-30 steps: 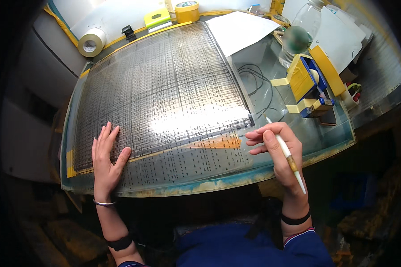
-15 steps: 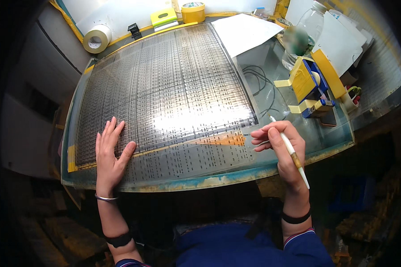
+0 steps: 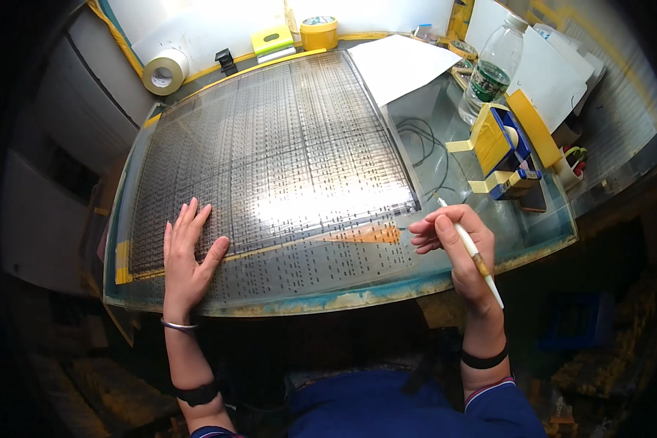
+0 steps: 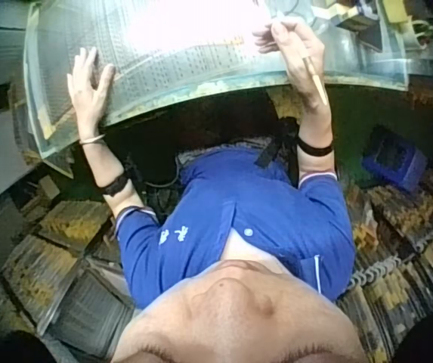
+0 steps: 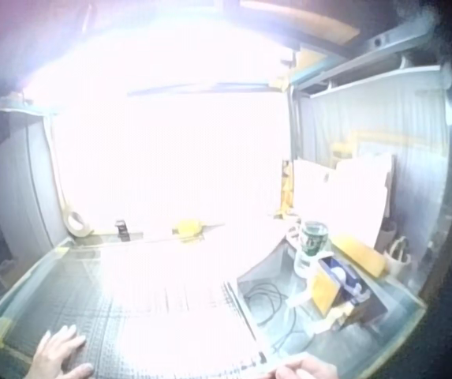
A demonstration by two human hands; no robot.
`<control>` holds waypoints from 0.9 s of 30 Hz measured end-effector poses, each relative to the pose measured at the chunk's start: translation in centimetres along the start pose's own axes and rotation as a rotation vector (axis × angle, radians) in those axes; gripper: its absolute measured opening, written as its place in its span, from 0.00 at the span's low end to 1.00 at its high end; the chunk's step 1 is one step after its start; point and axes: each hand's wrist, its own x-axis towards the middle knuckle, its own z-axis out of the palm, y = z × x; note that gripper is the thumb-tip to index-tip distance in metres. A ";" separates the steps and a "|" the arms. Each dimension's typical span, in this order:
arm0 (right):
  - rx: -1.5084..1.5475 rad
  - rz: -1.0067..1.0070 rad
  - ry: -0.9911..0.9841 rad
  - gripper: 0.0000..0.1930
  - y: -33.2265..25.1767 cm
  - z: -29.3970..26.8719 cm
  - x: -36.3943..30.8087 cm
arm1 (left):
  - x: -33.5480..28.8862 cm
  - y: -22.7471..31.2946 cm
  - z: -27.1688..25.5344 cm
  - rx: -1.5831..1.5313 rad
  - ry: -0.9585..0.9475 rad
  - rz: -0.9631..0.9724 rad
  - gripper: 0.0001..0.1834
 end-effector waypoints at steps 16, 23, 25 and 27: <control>-0.004 -0.007 -0.009 0.09 0.1 0.0 0.1 | 0.0 0.0 -0.1 0.015 -0.016 -0.010 0.33; -0.012 -0.014 -0.013 0.09 0.1 0.0 0.1 | 0.1 0.0 -0.1 0.010 -0.019 -0.006 0.34; -0.008 -0.010 -0.011 0.09 0.0 0.0 0.0 | 0.0 0.0 0.0 0.010 -0.018 -0.006 0.34; -0.009 -0.011 -0.011 0.09 0.0 0.1 0.0 | 0.0 0.0 0.0 0.012 -0.018 -0.006 0.34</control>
